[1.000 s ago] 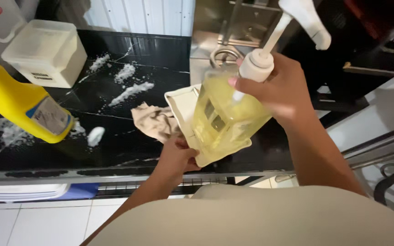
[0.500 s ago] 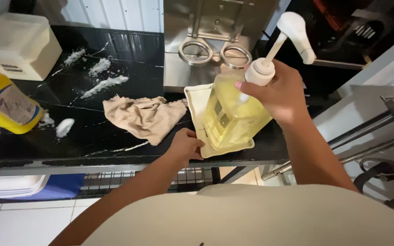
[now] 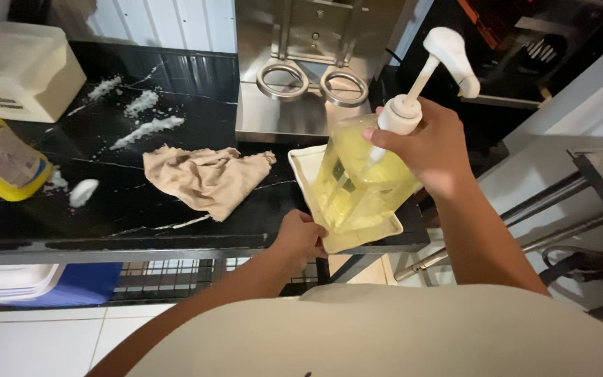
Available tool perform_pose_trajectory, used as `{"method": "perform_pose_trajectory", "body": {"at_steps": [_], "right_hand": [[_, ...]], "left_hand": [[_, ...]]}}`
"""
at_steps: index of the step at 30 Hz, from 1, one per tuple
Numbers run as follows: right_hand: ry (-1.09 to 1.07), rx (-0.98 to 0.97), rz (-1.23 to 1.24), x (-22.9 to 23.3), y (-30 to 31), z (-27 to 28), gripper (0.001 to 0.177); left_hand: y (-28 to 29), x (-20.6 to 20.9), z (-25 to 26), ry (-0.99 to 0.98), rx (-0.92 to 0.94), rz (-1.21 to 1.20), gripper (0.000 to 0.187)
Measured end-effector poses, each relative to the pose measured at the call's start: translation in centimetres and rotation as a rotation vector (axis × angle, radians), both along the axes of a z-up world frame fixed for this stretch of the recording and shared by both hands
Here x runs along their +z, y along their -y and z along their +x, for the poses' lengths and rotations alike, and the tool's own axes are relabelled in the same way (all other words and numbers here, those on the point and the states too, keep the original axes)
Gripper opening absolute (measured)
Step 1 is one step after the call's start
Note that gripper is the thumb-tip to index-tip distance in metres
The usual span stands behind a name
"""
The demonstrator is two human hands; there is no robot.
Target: The person wipes a stainless steel beverage dispenser with a cloth, then sprays a yellow cleaning solution onto a black marble countertop and wipes it down. They move a soap dispenser and a plastic container aside to clean underneath, then wipe the container itself before returning it.
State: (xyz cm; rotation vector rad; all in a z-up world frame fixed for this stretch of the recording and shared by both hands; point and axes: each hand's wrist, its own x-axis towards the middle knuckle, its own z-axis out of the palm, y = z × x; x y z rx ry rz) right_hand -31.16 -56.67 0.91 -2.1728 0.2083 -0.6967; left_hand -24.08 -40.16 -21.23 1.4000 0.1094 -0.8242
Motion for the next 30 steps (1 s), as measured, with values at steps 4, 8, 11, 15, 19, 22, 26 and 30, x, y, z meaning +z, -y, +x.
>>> {"method": "perform_pose_trajectory", "body": {"at_steps": [4,8,11,15,19,22,26,30], "right_hand": [[-0.063,-0.046,0.003,-0.8,0.3,-0.1,0.041],[-0.016,0.032,0.002,-1.3,1.1,0.5,0.039],[0.014,0.045,0.002,-1.5,1.9,1.4,0.036],[0.085,0.088,0.064,-2.2,2.7,2.3,0.036],[0.03,0.051,0.002,-3.1,2.5,2.9,0.035],[0.096,0.112,0.178,-3.6,2.3,3.1,0.039],[0.032,-0.01,0.034,-3.5,2.1,3.3,0.048],[0.26,-0.173,-0.192,-4.3,-0.3,2.3,0.073]], "left_hand": [[0.5,-1.1,-0.5,0.013,0.007,-0.019,0.028],[0.8,-0.8,-0.2,0.082,-0.01,0.053,0.022],[0.9,0.5,-0.3,0.184,-0.015,0.138,0.023],[0.4,2.3,0.3,0.589,-0.127,0.497,0.027],[-0.5,3.3,1.6,0.936,-0.133,0.669,0.026],[-1.8,3.8,3.1,0.779,-0.23,0.534,0.037],[-5.6,4.3,5.6,0.928,-0.04,0.698,0.039],[-10.3,4.2,9.0,1.19,0.036,0.928,0.043]]}}
